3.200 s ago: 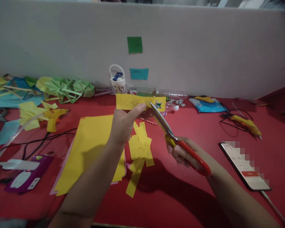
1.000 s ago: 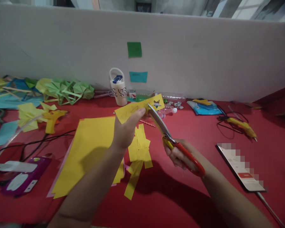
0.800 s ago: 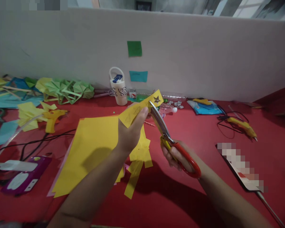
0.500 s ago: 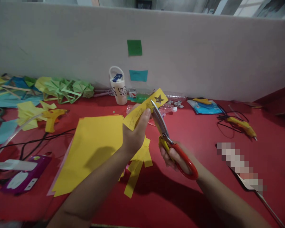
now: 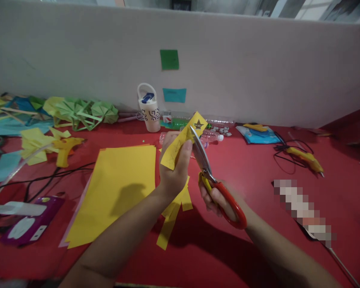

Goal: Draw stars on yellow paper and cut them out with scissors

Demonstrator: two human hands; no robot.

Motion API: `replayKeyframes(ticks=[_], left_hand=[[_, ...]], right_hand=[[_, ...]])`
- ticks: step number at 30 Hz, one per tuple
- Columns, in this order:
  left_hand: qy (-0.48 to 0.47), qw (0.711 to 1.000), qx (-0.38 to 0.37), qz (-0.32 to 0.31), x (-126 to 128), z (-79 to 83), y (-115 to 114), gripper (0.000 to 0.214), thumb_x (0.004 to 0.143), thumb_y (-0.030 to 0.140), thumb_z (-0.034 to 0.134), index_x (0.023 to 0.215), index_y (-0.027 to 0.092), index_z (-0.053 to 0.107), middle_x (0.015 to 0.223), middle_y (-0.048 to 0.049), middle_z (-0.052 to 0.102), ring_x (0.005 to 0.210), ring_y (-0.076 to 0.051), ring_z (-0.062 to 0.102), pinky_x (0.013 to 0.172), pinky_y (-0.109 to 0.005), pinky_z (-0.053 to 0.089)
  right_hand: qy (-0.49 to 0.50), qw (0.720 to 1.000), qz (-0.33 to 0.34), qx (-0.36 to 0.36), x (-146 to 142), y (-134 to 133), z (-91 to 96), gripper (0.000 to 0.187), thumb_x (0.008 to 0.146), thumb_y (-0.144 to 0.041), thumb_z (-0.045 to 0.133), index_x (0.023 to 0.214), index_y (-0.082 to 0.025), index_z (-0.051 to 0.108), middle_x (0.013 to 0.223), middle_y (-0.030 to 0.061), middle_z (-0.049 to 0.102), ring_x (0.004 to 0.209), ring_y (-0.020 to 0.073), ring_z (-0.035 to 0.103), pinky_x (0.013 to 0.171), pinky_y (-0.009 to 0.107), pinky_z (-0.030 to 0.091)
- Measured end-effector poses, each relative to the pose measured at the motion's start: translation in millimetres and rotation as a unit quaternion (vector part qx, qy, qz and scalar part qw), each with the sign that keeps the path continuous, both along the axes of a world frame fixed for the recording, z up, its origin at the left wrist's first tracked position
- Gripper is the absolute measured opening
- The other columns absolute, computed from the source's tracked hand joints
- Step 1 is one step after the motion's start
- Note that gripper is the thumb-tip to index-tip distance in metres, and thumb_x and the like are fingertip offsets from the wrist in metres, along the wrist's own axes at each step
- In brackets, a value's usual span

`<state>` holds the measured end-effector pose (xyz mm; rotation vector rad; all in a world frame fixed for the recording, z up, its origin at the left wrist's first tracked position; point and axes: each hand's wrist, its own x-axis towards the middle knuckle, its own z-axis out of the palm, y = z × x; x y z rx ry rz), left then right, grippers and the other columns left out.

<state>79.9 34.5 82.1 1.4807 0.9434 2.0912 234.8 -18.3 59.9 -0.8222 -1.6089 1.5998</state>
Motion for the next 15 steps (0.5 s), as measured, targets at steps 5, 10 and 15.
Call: replayKeyframes(ticks=[5,10,15], left_hand=[[-0.031,0.999,-0.031,0.004,2,-5.4,1,0.009,0.089,0.033,0.069,0.090,0.025,0.067,0.085,-0.0016,0.064,0.084,-0.017,0.064,0.080,-0.033,0.055],[-0.005,0.999,-0.032,-0.010,2,7.9,-4,0.016,0.089,0.033,0.068,0.078,0.022,0.063,0.076,0.0000,0.060,0.076,-0.015,0.062,0.075,-0.031,0.054],[-0.010,0.999,-0.047,-0.020,4,13.1,-6,0.013,0.088,0.030,0.068,0.079,0.021,0.064,0.078,-0.0005,0.064,0.075,-0.016,0.063,0.075,-0.031,0.056]], right_hand=[[-0.009,1.000,-0.004,0.024,1,1,1.6,0.057,0.087,-0.078,0.049,0.073,-0.023,0.040,0.053,-0.0094,0.039,0.040,0.0058,0.031,0.044,0.024,0.034],[-0.023,0.999,-0.016,0.022,3,0,0.4,0.058,0.087,-0.079,0.049,0.074,-0.023,0.042,0.055,-0.0089,0.040,0.040,0.0056,0.032,0.043,0.024,0.033],[-0.023,1.000,-0.018,0.008,0,0,4.1,0.058,0.087,-0.079,0.047,0.073,-0.023,0.042,0.052,-0.0084,0.041,0.037,0.0056,0.032,0.037,0.022,0.026]])
